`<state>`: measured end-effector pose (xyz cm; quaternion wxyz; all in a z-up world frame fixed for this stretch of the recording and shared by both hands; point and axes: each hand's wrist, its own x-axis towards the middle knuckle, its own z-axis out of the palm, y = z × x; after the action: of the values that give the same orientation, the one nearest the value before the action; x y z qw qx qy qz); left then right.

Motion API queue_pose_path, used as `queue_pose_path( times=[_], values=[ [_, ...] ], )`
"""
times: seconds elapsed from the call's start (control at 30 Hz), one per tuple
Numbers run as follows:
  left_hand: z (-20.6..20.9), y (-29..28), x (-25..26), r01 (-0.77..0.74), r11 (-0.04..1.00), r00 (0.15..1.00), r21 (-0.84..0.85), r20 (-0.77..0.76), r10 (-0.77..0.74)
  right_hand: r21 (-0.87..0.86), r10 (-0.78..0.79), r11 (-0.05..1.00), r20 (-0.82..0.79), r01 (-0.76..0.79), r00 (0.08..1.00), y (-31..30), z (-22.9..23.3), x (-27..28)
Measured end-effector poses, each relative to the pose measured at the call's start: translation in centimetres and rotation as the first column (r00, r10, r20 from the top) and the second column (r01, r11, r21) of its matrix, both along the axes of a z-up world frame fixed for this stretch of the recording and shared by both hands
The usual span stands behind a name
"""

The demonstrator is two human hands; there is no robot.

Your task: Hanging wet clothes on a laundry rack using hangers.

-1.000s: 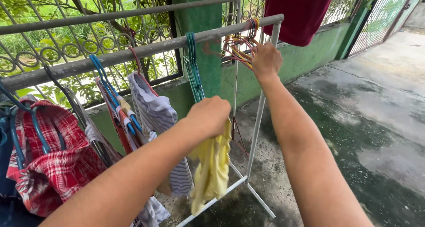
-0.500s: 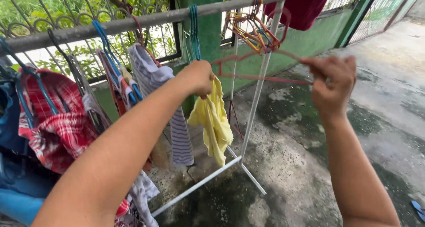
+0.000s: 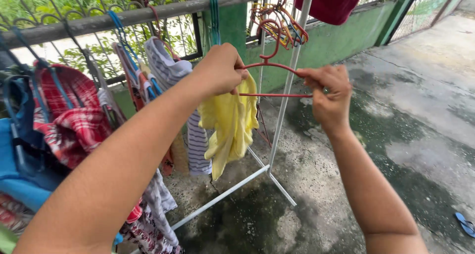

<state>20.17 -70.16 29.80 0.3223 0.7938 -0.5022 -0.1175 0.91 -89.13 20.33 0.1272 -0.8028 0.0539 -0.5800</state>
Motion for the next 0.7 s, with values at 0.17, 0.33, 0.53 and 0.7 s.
queue_pose_path(
  times=[0.17,0.33,0.53,0.7],
  values=[
    [-2.1,1.5,-0.1,-0.065,0.977,0.882,-0.203,0.447,0.152,-0.313,-0.151,0.933,0.105,0.177,0.983,7.4,-3.2,0.3],
    [-1.8,2.9,-1.0,-0.082,0.976,0.908,-0.199,0.388,0.156,-0.143,0.299,0.92,-0.343,-0.364,0.89,11.3,-6.3,0.6],
    [-3.4,6.1,0.5,-0.025,0.976,0.795,-0.218,0.587,0.152,-0.072,0.094,0.948,-0.869,-0.311,0.486,6.7,-7.0,-1.4],
    [-5.1,8.6,1.0,-0.117,0.983,0.681,-0.143,0.709,0.184,0.013,0.217,0.962,-0.644,-0.273,0.734,3.6,-4.2,-3.7]
  ],
)
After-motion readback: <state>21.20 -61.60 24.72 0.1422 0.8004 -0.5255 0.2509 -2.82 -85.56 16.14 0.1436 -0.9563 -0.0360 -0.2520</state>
